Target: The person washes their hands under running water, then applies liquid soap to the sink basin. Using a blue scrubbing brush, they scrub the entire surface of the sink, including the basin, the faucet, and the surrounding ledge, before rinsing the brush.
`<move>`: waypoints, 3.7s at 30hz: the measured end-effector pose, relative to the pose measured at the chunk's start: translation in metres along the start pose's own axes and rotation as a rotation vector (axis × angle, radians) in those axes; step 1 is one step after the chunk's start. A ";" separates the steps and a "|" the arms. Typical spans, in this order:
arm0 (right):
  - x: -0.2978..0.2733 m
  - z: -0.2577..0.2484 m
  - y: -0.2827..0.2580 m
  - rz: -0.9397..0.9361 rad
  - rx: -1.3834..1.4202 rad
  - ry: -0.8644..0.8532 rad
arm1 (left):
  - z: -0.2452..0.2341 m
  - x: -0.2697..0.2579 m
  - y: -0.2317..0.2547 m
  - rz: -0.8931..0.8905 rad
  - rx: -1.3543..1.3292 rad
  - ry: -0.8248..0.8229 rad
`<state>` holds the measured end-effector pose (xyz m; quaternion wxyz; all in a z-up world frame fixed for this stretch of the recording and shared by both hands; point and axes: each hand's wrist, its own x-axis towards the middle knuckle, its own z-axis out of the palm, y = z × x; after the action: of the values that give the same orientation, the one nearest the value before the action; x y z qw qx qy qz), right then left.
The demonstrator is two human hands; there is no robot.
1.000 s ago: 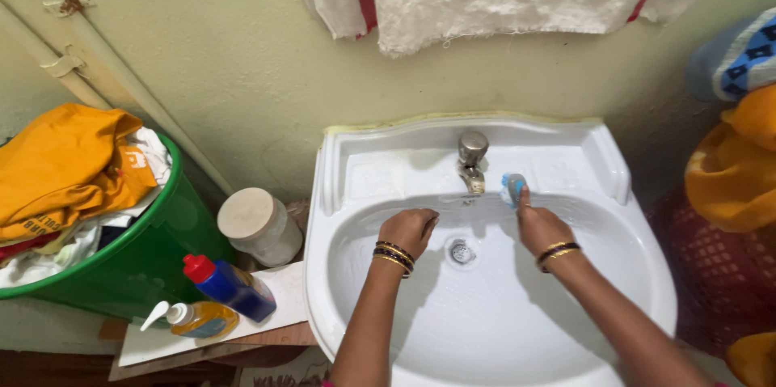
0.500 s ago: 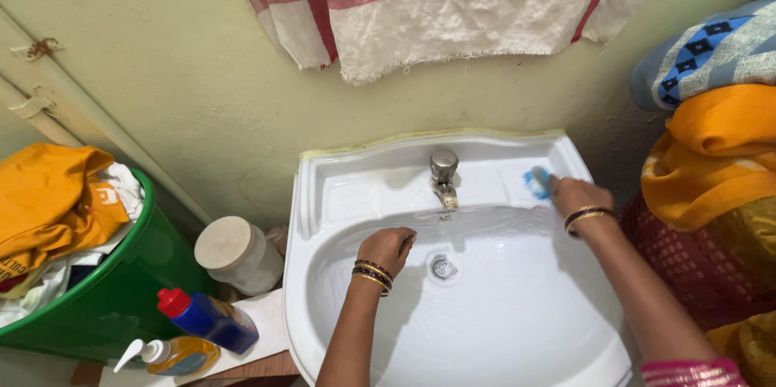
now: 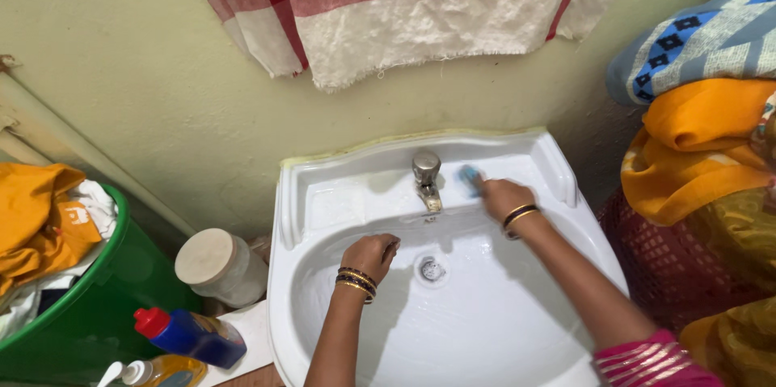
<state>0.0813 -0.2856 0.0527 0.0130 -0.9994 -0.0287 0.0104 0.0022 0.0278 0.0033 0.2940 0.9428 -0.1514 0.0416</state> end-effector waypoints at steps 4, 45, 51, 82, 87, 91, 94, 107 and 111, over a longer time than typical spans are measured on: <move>-0.021 -0.048 0.050 0.256 -0.070 -0.191 | 0.000 0.000 -0.001 0.020 0.000 0.018; 0.034 -0.040 -0.024 0.008 0.008 -0.150 | -0.002 0.001 -0.002 -0.064 -0.021 -0.021; 0.036 -0.036 -0.038 -0.036 0.007 -0.247 | 0.003 0.002 -0.005 0.025 0.002 0.045; -0.018 -0.026 0.032 0.049 -0.030 -0.140 | 0.008 0.003 -0.001 0.036 0.012 -0.012; -0.009 -0.038 0.053 0.280 -0.057 -0.158 | 0.016 0.005 -0.005 0.066 0.001 0.013; -0.016 -0.018 0.053 0.205 -0.025 -0.180 | 0.014 0.003 -0.002 0.050 0.003 -0.010; -0.020 -0.033 0.082 0.268 0.010 -0.202 | 0.009 0.005 -0.002 0.029 0.015 -0.014; -0.006 -0.028 0.079 0.360 0.081 -0.107 | 0.006 0.006 0.004 0.014 0.024 -0.044; 0.018 -0.002 0.050 0.267 0.123 -0.067 | 0.008 0.004 0.005 0.015 -0.011 -0.039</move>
<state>0.1023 -0.3341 0.0533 0.0720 -0.9908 0.1049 0.0471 0.0046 0.0183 0.0000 0.2958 0.9407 -0.1643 0.0246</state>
